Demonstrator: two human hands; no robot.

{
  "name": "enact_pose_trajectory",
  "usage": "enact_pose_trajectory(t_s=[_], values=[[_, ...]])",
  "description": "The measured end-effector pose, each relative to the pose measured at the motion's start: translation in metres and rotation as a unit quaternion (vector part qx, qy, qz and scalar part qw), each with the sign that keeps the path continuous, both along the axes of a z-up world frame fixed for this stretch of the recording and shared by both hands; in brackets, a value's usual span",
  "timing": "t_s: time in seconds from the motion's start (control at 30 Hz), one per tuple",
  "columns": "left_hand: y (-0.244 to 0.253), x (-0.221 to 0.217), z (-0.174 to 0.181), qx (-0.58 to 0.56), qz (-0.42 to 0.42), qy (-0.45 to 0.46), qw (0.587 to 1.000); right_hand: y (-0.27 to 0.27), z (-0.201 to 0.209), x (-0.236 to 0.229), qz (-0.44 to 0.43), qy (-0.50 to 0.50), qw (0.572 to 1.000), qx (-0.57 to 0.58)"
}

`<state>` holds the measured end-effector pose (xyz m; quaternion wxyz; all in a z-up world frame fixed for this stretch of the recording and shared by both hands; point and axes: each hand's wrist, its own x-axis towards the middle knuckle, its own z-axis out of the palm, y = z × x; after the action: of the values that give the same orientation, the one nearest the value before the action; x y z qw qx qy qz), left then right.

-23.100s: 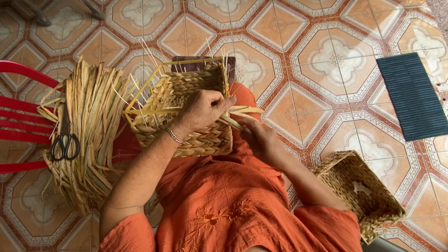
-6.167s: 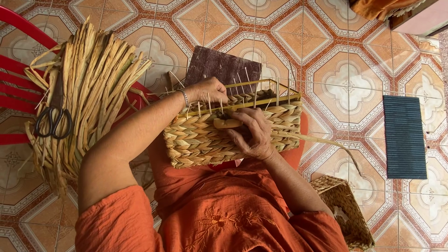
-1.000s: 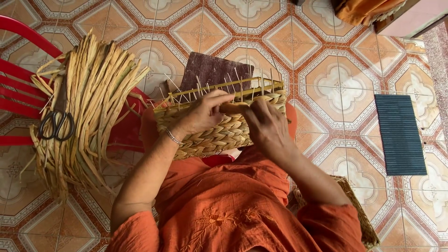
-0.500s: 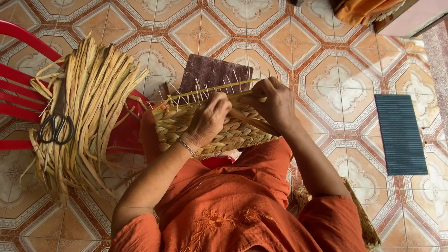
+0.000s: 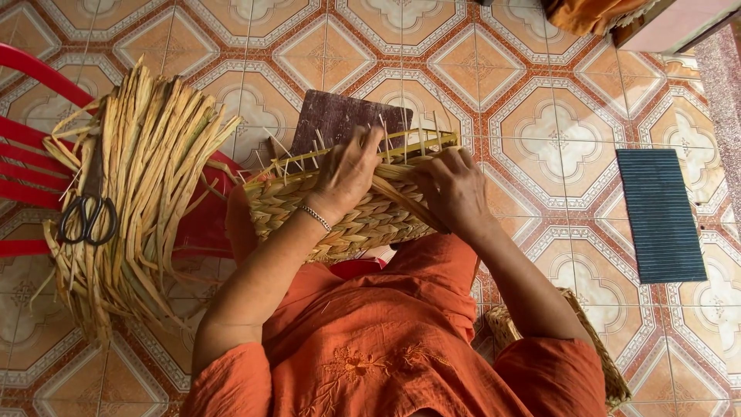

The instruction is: The person weaves a basket by hand, threading dried plant fibers through a wooden frame and pulling them tight. They rotate the basket to work on different sides, occasionally using a small wooden tool to press the fibers into place.

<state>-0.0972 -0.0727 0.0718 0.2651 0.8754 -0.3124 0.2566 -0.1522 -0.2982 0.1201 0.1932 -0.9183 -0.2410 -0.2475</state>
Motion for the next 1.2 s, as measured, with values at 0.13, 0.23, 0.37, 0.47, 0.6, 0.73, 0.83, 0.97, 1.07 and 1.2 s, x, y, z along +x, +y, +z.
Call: enact_pose_trajectory(t_s=[0.13,0.23,0.37,0.47,0.6,0.73,0.83,0.97,1.07,1.2], values=[[0.001,0.008,0.004,0.099,0.021,0.095,0.99,-0.003,0.018,-0.017,0.035,-0.112,0.992,-0.053],[0.003,0.004,0.014,0.074,-0.022,0.229,0.97,-0.007,0.02,-0.028,0.085,-0.066,0.99,-0.092],[0.012,-0.001,0.006,-0.092,-0.098,0.261,0.956,-0.019,0.019,-0.015,0.077,0.037,0.992,-0.098],[0.019,-0.018,0.022,-0.106,-0.15,0.232,0.955,-0.002,0.037,-0.004,0.075,0.003,0.996,-0.04],[0.015,-0.026,0.03,-0.037,-0.195,0.163,0.966,0.011,0.038,0.02,0.163,-0.11,0.98,0.044],[0.003,-0.027,0.03,0.006,-0.112,0.227,0.967,-0.004,0.03,0.039,0.109,-0.018,0.992,0.068],[-0.006,-0.035,0.027,-0.055,-0.069,0.152,0.984,-0.015,0.022,0.042,0.011,0.052,0.998,0.036],[-0.005,-0.036,0.007,-0.08,-0.041,0.038,0.995,0.005,0.038,0.034,-0.005,-0.111,0.992,-0.062],[0.0,-0.043,-0.003,-0.018,-0.017,-0.036,0.999,0.012,0.021,0.034,0.031,-0.126,0.99,-0.058],[0.002,-0.038,-0.008,0.029,-0.028,-0.104,0.994,0.0,-0.045,0.059,0.046,-0.059,0.997,-0.026]])
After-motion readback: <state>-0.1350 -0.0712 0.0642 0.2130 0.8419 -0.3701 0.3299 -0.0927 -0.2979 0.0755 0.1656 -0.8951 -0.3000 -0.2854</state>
